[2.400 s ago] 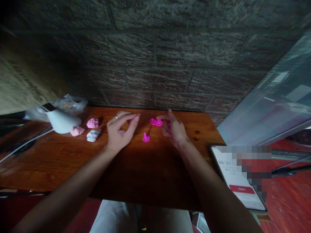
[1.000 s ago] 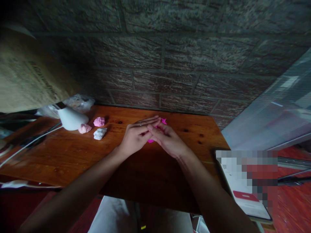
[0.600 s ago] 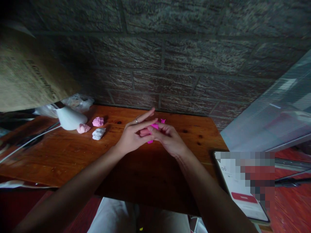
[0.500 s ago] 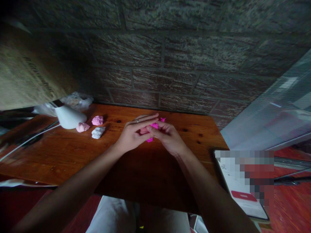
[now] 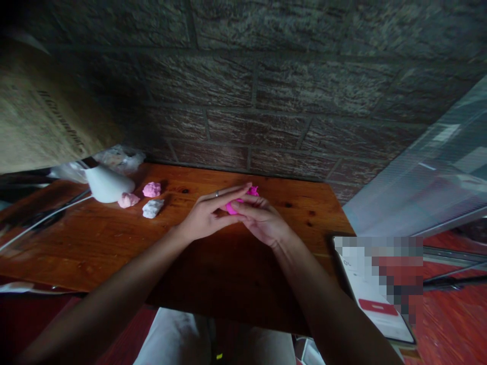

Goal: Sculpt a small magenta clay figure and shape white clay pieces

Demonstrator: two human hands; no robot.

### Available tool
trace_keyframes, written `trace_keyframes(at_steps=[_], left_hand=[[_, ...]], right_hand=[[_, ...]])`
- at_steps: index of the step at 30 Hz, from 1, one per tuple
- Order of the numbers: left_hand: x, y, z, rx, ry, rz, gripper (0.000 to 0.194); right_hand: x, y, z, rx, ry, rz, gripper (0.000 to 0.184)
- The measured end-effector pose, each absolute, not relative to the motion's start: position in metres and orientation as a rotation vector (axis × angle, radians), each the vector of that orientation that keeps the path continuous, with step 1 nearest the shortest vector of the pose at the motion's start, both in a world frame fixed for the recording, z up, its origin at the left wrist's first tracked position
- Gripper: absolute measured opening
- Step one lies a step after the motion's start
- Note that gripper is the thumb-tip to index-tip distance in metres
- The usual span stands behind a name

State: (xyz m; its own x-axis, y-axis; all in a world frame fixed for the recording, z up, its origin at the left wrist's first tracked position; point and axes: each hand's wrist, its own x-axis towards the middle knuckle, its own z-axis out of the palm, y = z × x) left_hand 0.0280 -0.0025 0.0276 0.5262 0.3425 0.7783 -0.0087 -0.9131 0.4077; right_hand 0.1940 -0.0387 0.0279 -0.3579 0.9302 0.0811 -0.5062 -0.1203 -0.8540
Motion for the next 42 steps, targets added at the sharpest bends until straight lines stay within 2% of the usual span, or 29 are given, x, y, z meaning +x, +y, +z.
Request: trace_keyframes(at_steps=[3,7,10,14,19,27,31,37,42], left_hand=[[0.028,-0.004,0.029,2.361,0.341,1.344,0.067],[0.027,-0.004,0.031,2.197,0.437,1.321,0.042],[0.026,-0.003,0.032,2.077,0.448,1.308,0.034],[0.025,0.000,0.032,2.002,0.423,1.244,0.024],[0.023,0.001,0.035,1.998,0.375,1.205,0.034],[0.032,-0.005,0.032,1.933,0.304,1.344,0.046],[0.036,-0.005,0.030,1.791,0.398,1.493,0.038],[0.034,-0.008,0.029,1.851,0.444,1.461,0.024],[0.028,-0.008,0.032,2.021,0.320,1.345,0.034]], right_hand=[[0.191,-0.039,0.030,-0.643,-1.022,1.677,0.018],[0.195,-0.039,0.031,-0.639,-1.027,1.761,0.027],[0.197,-0.039,0.029,-0.600,-0.953,1.882,0.038],[0.193,-0.042,0.026,-0.488,-0.859,1.951,0.029],[0.188,-0.043,0.023,-0.405,-0.814,1.950,0.019],[0.187,-0.043,0.022,-0.487,-0.889,1.743,0.029],[0.188,-0.045,0.030,-0.516,-0.944,1.629,0.031],[0.186,-0.044,0.030,-0.617,-1.015,1.467,0.023],[0.184,-0.043,0.025,-0.640,-1.020,1.442,0.018]])
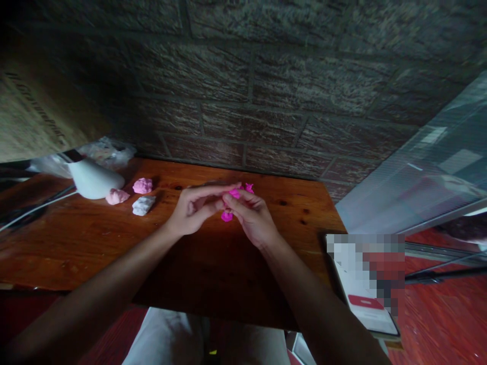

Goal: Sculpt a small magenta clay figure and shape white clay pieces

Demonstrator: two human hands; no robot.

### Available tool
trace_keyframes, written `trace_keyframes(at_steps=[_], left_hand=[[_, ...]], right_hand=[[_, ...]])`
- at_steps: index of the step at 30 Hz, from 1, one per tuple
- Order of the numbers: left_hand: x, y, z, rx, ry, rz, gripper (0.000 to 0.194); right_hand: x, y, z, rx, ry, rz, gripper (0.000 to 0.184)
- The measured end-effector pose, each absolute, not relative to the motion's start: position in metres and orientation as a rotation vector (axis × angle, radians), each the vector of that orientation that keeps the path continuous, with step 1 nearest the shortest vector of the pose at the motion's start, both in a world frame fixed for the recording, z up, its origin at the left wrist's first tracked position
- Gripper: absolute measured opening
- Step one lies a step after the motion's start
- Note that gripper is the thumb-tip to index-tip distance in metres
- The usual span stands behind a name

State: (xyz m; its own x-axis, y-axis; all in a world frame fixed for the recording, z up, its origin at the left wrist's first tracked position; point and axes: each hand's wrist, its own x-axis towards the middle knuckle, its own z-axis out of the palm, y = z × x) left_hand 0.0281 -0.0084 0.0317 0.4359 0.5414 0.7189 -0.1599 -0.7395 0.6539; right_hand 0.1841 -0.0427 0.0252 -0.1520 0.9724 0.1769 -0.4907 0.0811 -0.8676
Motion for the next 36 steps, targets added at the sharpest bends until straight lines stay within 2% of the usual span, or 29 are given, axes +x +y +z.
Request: trace_keyframes(at_steps=[4,11,17,19,22,24,31,36], left_hand=[[0.026,-0.004,0.033,2.119,0.348,1.349,0.044],[0.027,0.001,0.030,1.961,0.388,1.428,0.017],[0.031,-0.002,0.029,1.932,0.349,1.483,0.012],[0.033,-0.004,0.027,1.941,0.366,1.479,0.018],[0.037,-0.007,0.022,1.997,0.455,1.532,0.042],[0.041,-0.010,0.019,2.106,0.488,1.610,0.051],[0.044,-0.011,0.014,2.432,0.498,1.699,0.056],[0.035,-0.006,0.017,2.529,0.553,1.638,0.039]], right_hand=[[0.187,-0.041,0.024,-0.668,-1.024,1.567,0.022],[0.190,-0.040,0.020,-0.623,-0.959,1.761,0.036],[0.193,-0.037,0.016,-0.604,-0.903,1.796,0.026],[0.194,-0.036,0.018,-0.606,-0.909,1.731,0.025],[0.195,-0.034,0.022,-0.619,-0.932,1.567,0.024],[0.194,-0.033,0.023,-0.627,-0.928,1.492,0.026],[0.185,-0.036,0.019,-0.598,-0.797,1.545,0.018],[0.183,-0.042,0.028,-0.573,-0.812,1.660,0.018]])
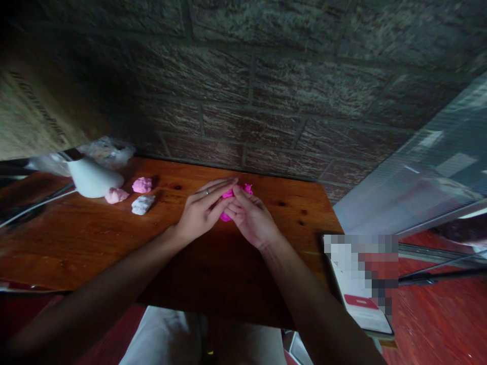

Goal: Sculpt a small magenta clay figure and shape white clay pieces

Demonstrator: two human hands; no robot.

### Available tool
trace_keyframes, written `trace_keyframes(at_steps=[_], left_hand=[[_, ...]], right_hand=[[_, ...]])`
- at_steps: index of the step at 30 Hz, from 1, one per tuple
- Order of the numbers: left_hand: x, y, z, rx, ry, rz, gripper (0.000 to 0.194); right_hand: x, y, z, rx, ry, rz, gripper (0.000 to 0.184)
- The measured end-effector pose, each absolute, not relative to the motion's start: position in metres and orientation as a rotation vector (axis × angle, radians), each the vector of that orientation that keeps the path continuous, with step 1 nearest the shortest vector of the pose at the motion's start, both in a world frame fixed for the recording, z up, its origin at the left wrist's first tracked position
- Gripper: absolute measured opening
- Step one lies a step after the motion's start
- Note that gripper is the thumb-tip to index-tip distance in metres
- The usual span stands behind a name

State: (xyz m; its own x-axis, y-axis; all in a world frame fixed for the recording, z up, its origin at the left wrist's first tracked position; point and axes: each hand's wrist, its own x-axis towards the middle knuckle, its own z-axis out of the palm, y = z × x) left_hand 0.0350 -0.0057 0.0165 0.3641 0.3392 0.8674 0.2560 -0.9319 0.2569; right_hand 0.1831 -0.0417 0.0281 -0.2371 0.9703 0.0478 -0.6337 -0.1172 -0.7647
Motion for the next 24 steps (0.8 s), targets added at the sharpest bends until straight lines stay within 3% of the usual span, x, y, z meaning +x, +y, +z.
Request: trace_keyframes(at_steps=[6,9,16,24], left_hand=[[0.030,-0.002,0.019,2.558,0.533,1.660,0.025],[0.032,0.000,0.018,2.578,0.435,1.571,0.032],[0.032,0.003,0.018,2.598,0.352,1.499,0.070],[0.033,-0.001,0.019,2.564,0.417,1.728,0.059]], right_hand=[[0.183,-0.046,0.034,-0.589,-0.866,1.707,0.020],[0.188,-0.044,0.035,-0.600,-0.906,1.689,0.018],[0.194,-0.040,0.034,-0.626,-0.983,1.598,0.019],[0.189,-0.039,0.029,-0.622,-0.926,1.558,0.015]])
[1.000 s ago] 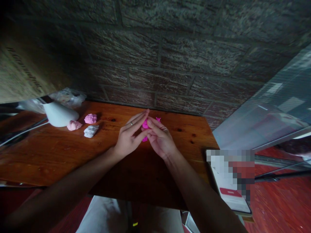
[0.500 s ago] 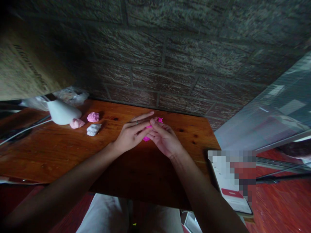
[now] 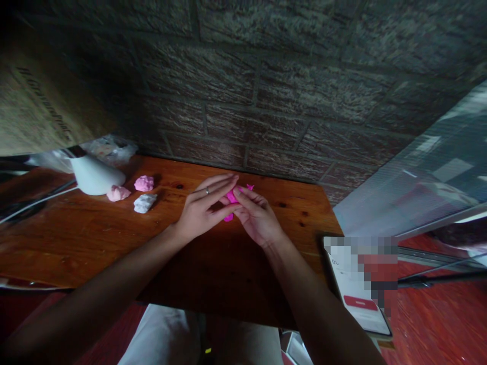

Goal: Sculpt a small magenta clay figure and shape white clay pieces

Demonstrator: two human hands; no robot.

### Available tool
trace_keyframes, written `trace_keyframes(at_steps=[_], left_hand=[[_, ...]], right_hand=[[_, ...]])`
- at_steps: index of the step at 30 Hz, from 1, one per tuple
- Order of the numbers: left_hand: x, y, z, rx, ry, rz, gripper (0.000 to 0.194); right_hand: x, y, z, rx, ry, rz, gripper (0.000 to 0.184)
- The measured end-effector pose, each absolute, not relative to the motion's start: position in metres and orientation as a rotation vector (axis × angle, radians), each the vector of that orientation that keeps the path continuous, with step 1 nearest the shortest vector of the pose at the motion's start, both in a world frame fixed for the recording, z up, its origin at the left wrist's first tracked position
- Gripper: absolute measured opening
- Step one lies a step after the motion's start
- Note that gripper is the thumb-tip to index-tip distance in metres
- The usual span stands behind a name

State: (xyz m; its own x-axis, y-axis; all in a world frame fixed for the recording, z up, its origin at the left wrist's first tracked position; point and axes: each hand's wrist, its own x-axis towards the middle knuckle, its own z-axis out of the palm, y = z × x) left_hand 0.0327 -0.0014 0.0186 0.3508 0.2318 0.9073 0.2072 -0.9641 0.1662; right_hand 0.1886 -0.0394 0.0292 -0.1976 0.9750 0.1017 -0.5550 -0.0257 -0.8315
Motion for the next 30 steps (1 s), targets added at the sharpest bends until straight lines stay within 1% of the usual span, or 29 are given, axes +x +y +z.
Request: trace_keyframes(at_steps=[4,10,13,17,23,26,30], left_hand=[[0.030,0.000,0.017,2.619,0.476,1.725,0.054],[0.022,0.001,0.021,2.746,0.497,1.729,0.031],[0.021,0.001,0.024,2.734,0.435,1.747,0.026],[0.022,0.003,0.029,2.598,0.368,1.657,0.026],[0.019,0.003,0.039,2.060,0.407,1.256,0.025],[0.017,0.005,0.039,1.896,0.377,1.150,0.034],[0.016,0.006,0.037,1.817,0.310,1.043,0.042]], right_hand=[[0.188,-0.042,0.032,-0.592,-0.848,1.649,0.018],[0.189,-0.043,0.029,-0.577,-0.856,1.750,0.020],[0.189,-0.042,0.024,-0.598,-0.826,1.778,0.020],[0.189,-0.041,0.023,-0.614,-0.768,1.763,0.020],[0.195,-0.040,0.026,-0.681,-0.798,1.779,0.025],[0.195,-0.042,0.028,-0.684,-0.855,1.770,0.023],[0.192,-0.044,0.029,-0.683,-0.887,1.720,0.024]])
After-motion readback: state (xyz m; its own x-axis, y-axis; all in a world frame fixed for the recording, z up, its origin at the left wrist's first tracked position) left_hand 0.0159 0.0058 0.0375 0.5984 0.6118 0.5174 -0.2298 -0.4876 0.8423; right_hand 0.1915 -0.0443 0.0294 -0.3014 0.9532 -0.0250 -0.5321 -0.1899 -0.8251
